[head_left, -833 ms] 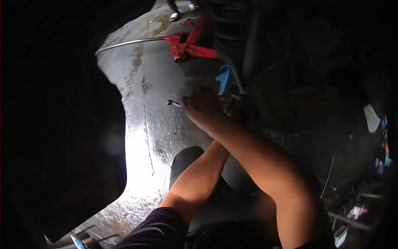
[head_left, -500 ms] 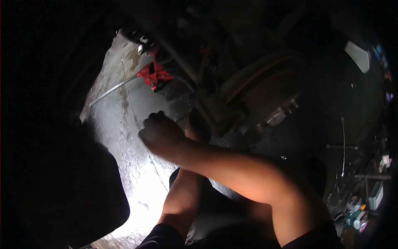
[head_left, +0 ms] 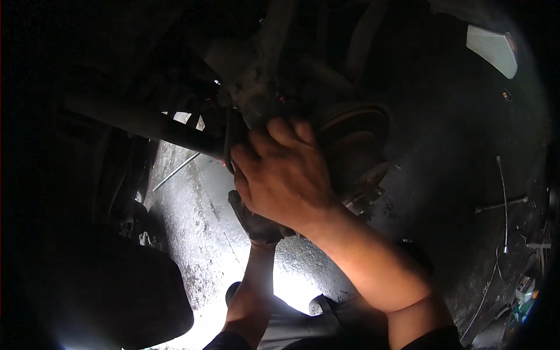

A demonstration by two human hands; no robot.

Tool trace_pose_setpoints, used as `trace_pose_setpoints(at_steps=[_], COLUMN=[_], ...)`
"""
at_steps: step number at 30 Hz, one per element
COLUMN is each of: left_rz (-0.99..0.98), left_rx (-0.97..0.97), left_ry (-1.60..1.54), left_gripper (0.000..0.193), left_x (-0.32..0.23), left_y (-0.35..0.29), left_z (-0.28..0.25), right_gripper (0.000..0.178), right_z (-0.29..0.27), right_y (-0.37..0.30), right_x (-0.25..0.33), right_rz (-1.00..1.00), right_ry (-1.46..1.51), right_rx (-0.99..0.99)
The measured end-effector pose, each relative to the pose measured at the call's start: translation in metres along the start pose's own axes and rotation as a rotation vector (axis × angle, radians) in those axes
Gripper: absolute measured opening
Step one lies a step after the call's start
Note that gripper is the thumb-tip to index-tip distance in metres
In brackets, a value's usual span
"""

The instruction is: Replacing or inspecting the brake pads and caliper on a vehicle.

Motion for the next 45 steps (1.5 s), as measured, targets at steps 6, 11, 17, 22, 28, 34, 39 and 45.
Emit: trace_pose_setpoints(at_steps=[6, 11, 17, 22, 28, 34, 39, 45], left_rz=[-0.084, -0.678, -0.534, -0.798, -0.599, -0.585, -0.318, -1.407], left_rx=[-0.031, 0.003, 0.162, 0.194, 0.186, 0.153, 0.031, 0.109], left_ry=[-0.217, -0.747, -0.58, -0.809, -0.859, -0.802, -0.654, -2.199], left_gripper=[0.072, 0.068, 0.039, 0.023, 0.02, 0.031, 0.034, 0.043], left_x=[-0.053, 0.01, 0.051, 0.032, 0.052, 0.098, 0.055, 0.021], left_y=[0.036, -0.015, -0.009, 0.008, 0.002, -0.02, -0.029, -0.057], left_z=[-0.051, -0.03, -0.039, -0.047, -0.037, -0.021, -0.014, 0.027], right_gripper=[0.015, 0.015, 0.013, 0.01, 0.01, 0.013, 0.013, 0.014], right_z=[-0.003, -0.007, -0.004, -0.008, -0.009, -0.009, -0.009, -0.005], right_y=[-0.001, 0.006, 0.001, 0.003, 0.005, 0.003, 0.004, 0.001], right_x=[-0.006, 0.0, -0.004, -0.004, -0.004, -0.001, 0.002, 0.004], right_rz=[0.013, 0.004, 0.007, 0.008, -0.004, -0.031, -0.087, -0.205], right_ry=[0.045, 0.096, 0.057, 0.038, 0.051, 0.024, -0.096, -0.182], right_rx=[-0.003, 0.004, 0.027, 0.073, 0.063, 0.117, 0.132, 0.148])
Point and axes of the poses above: each hand's wrist, its own y-axis towards the middle knuckle, its own z-axis out of the palm, x = y × z, the point moved 4 cm from there along y, towards the middle knuckle, and after that the axes turned 14 degrees about -x, right-handed, at the moved point
